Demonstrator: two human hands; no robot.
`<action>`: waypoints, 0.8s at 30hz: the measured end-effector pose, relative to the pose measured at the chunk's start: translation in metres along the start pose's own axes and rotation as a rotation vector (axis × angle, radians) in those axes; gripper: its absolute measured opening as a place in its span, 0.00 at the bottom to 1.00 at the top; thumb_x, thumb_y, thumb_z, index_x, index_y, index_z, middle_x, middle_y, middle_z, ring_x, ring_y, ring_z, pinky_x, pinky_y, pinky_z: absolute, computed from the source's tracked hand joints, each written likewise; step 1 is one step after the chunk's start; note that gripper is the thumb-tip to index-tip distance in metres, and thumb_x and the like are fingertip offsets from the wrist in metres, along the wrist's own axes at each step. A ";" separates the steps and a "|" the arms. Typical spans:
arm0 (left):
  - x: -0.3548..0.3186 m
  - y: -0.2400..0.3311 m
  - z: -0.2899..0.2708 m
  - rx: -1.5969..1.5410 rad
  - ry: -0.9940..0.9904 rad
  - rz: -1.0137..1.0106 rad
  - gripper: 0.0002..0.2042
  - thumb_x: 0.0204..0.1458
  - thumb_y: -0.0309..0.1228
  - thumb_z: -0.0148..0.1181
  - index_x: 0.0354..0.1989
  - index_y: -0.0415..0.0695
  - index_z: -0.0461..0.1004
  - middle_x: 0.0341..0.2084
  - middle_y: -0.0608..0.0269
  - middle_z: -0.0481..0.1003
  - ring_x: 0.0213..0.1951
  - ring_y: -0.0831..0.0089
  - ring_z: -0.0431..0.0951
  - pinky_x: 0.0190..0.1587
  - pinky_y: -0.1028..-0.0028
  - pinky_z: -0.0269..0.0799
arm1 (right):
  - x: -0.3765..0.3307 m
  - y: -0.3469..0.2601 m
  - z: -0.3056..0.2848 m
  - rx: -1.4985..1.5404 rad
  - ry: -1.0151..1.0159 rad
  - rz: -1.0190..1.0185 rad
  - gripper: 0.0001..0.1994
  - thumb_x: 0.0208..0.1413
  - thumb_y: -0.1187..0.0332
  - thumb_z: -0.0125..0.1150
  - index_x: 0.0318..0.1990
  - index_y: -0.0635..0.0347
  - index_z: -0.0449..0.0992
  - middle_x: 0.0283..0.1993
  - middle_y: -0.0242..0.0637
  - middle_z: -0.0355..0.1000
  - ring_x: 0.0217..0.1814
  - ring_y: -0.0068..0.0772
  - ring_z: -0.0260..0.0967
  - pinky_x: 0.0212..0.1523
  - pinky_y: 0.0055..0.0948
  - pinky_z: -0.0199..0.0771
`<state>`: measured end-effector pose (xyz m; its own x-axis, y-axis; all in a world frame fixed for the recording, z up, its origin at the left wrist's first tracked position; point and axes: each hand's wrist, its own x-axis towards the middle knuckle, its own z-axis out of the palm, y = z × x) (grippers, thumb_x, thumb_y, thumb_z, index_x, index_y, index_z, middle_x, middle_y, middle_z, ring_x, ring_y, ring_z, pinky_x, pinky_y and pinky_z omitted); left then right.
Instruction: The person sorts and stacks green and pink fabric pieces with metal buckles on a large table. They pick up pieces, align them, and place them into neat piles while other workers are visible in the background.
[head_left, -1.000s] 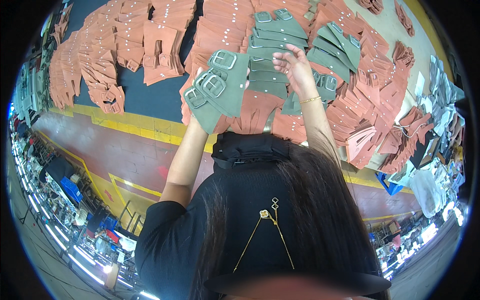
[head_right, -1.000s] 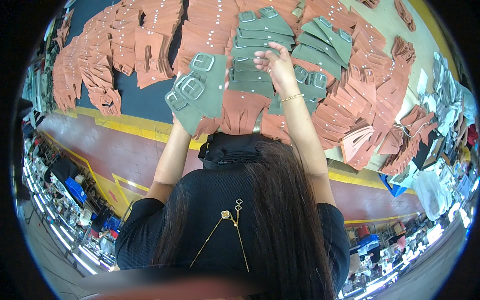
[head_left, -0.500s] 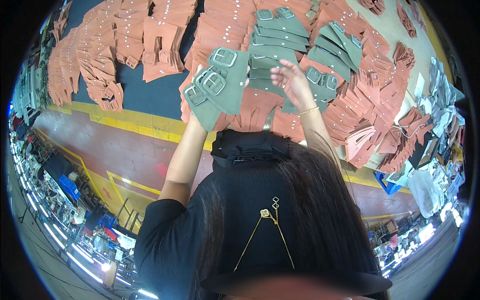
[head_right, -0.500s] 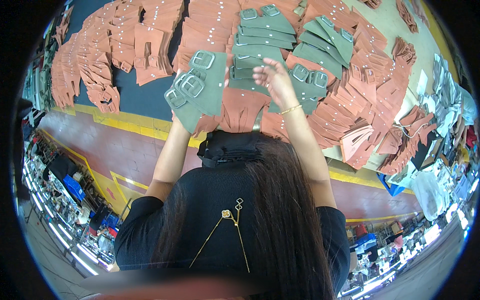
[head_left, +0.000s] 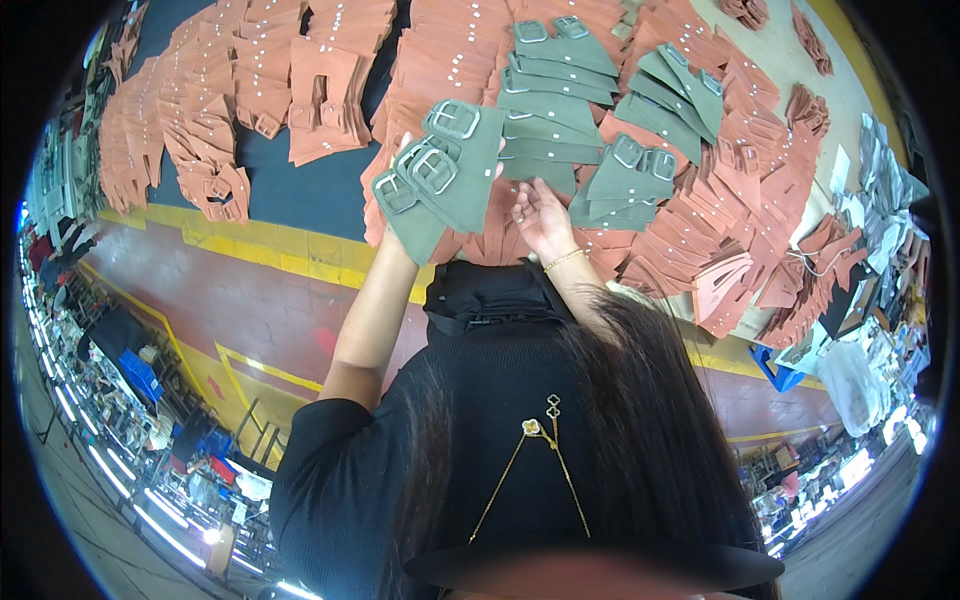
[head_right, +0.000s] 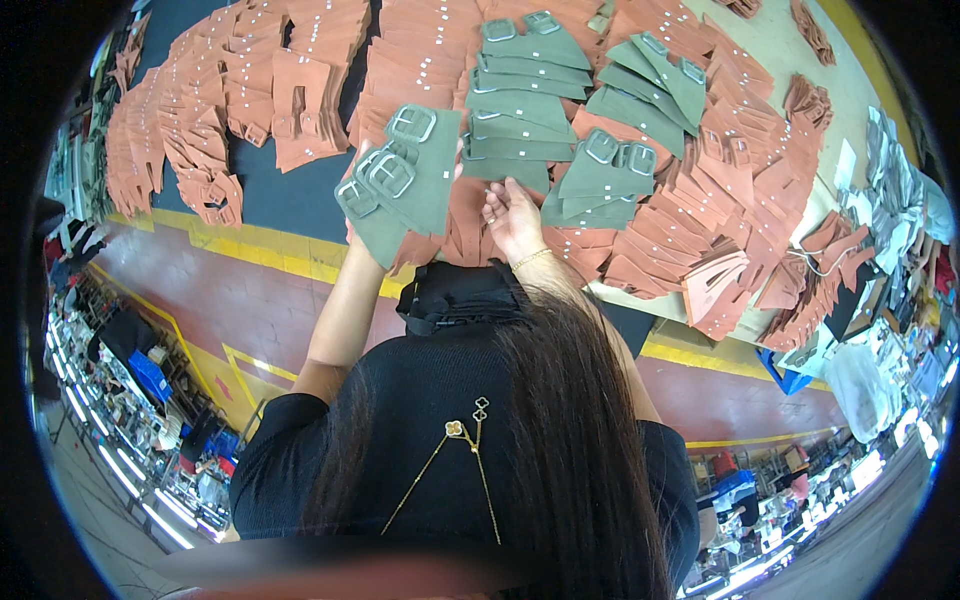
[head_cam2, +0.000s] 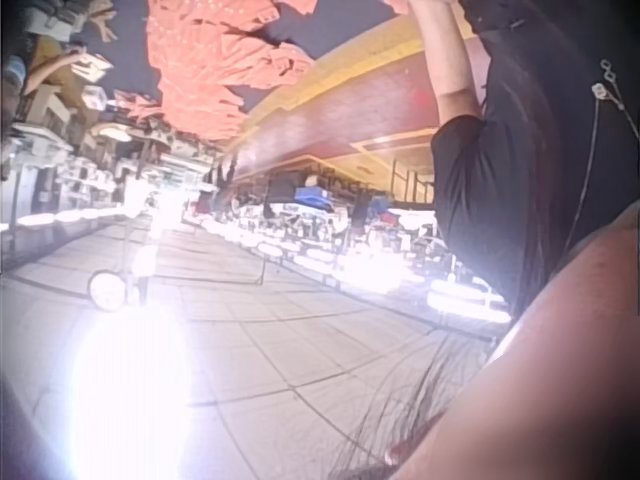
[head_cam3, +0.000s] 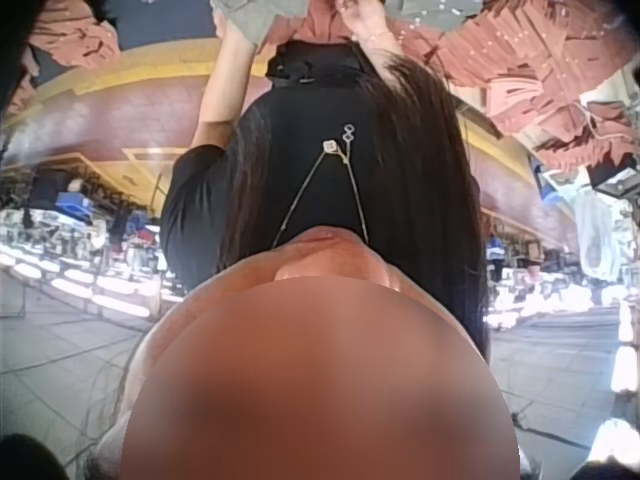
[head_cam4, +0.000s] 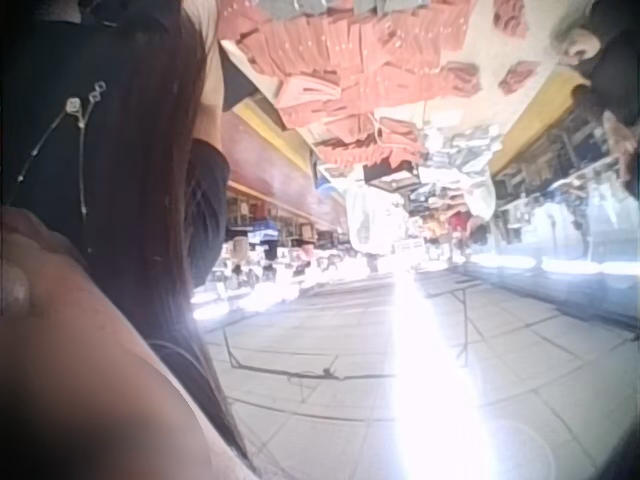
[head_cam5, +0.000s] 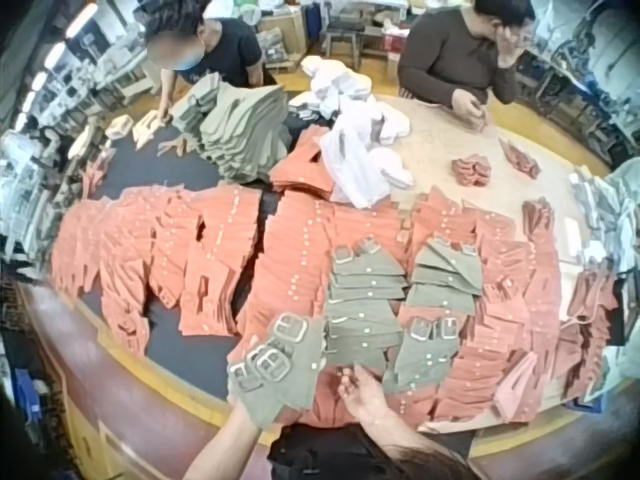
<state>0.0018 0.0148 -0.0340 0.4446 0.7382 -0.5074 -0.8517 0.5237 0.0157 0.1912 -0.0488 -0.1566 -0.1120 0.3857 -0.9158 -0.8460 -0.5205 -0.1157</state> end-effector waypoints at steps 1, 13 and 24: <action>-0.001 -0.001 0.001 -0.030 0.000 -0.006 0.40 0.57 0.61 0.38 0.68 0.40 0.49 0.65 0.36 0.50 0.63 0.42 0.57 0.64 0.56 0.59 | 0.002 0.000 0.004 -0.006 0.054 -0.004 0.09 0.62 0.65 0.55 0.45 0.59 0.70 0.37 0.31 0.73 0.34 0.22 0.71 0.35 0.26 0.72; -0.004 0.009 -0.026 -0.073 0.057 0.083 0.34 0.60 0.53 0.38 0.65 0.38 0.55 0.63 0.39 0.57 0.62 0.48 0.61 0.62 0.51 0.60 | -0.099 -0.021 0.051 -0.753 -0.288 -0.559 0.13 0.58 0.73 0.53 0.50 0.68 0.69 0.45 0.36 0.73 0.47 0.27 0.70 0.50 0.33 0.71; 0.005 -0.009 -0.015 -0.058 -0.210 -0.116 0.29 0.59 0.55 0.41 0.58 0.45 0.66 0.52 0.51 0.71 0.52 0.59 0.73 0.53 0.58 0.72 | -0.123 -0.060 0.110 -1.166 -0.463 -0.354 0.21 0.54 0.65 0.64 0.50 0.69 0.69 0.38 0.40 0.75 0.37 0.28 0.73 0.38 0.28 0.73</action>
<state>0.0078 0.0073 -0.0494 0.5832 0.7498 -0.3126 -0.8034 0.5894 -0.0850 0.1985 0.0186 0.0054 -0.3436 0.7405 -0.5776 0.0556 -0.5979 -0.7996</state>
